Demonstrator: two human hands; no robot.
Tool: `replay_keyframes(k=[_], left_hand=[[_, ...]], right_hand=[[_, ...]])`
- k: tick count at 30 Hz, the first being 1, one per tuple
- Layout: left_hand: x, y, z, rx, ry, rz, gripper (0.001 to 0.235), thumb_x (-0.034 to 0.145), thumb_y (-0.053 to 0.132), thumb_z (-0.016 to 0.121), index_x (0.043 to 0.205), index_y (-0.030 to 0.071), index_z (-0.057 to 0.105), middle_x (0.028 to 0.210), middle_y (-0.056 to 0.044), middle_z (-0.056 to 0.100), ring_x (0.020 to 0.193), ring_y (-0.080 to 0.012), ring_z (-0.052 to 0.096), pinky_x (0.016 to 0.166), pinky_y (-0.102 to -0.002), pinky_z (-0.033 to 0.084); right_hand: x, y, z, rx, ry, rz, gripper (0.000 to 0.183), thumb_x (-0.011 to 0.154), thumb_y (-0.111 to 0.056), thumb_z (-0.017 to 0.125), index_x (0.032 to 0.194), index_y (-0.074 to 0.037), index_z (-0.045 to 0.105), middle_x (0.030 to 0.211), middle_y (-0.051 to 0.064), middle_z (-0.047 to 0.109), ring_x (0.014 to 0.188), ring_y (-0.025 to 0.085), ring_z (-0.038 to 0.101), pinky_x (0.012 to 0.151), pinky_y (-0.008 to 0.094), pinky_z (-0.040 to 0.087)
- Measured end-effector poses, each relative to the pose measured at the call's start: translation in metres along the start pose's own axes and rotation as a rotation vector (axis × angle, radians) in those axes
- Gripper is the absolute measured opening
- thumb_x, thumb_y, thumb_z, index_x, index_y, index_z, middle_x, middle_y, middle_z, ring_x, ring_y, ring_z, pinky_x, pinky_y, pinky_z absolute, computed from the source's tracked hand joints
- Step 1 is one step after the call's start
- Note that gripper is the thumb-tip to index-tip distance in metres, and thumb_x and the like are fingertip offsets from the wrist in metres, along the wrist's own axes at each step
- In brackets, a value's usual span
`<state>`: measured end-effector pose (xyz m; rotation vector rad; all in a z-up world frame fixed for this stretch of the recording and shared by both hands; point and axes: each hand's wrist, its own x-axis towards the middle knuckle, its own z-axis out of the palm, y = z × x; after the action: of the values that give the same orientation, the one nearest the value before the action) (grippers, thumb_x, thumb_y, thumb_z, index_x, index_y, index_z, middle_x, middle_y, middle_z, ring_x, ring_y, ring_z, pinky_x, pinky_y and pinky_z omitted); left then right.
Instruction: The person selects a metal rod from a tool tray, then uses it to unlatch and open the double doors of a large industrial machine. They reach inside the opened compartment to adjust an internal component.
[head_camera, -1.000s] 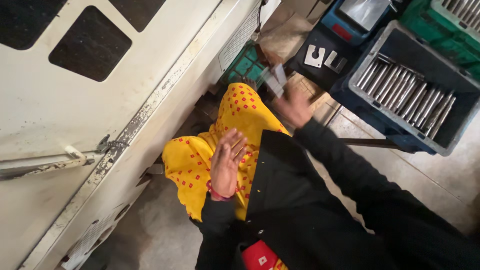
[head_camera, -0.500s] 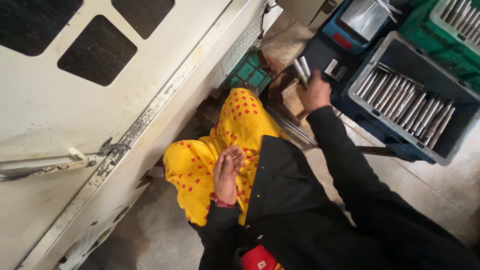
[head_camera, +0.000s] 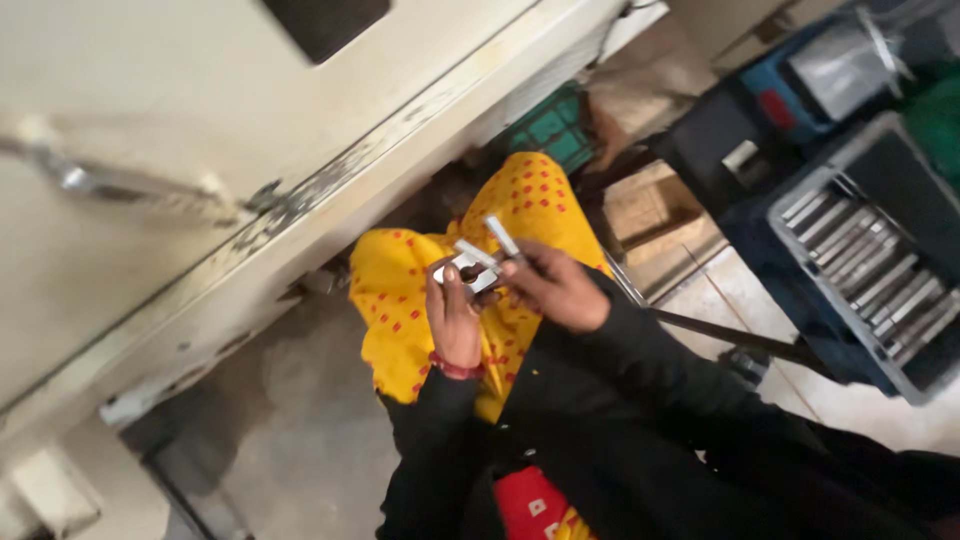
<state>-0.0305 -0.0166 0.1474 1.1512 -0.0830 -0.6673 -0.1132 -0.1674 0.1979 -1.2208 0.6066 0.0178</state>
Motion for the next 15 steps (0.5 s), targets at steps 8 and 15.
replay_keyframes(k=[8, 15], left_hand=[[-0.003, 0.014, -0.019, -0.356, 0.05, -0.228, 0.03, 0.112, 0.035, 0.043, 0.12, 0.008, 0.054, 0.075, 0.001, 0.048, 0.051, -0.006, 0.04, 0.046, -0.022, 0.032], [-0.015, 0.035, -0.009, -0.352, -0.017, -0.214, 0.032, 0.112, 0.038, 0.043, 0.117, 0.008, 0.054, 0.066, 0.001, 0.047, 0.046, -0.0059, 0.038, 0.042, -0.021, 0.03]], right_hand=[[0.006, -0.014, -0.001, -0.248, -0.217, -0.106, 0.022, 0.096, -0.014, 0.073, 0.114, -0.002, 0.071, 0.085, -0.002, 0.065, 0.075, 0.004, 0.057, 0.067, 0.022, 0.047], [0.012, -0.01, 0.009, -0.27, -0.278, -0.174, 0.019, 0.092, -0.008, 0.075, 0.108, -0.001, 0.072, 0.09, -0.002, 0.069, 0.081, 0.003, 0.059, 0.072, 0.022, 0.048]])
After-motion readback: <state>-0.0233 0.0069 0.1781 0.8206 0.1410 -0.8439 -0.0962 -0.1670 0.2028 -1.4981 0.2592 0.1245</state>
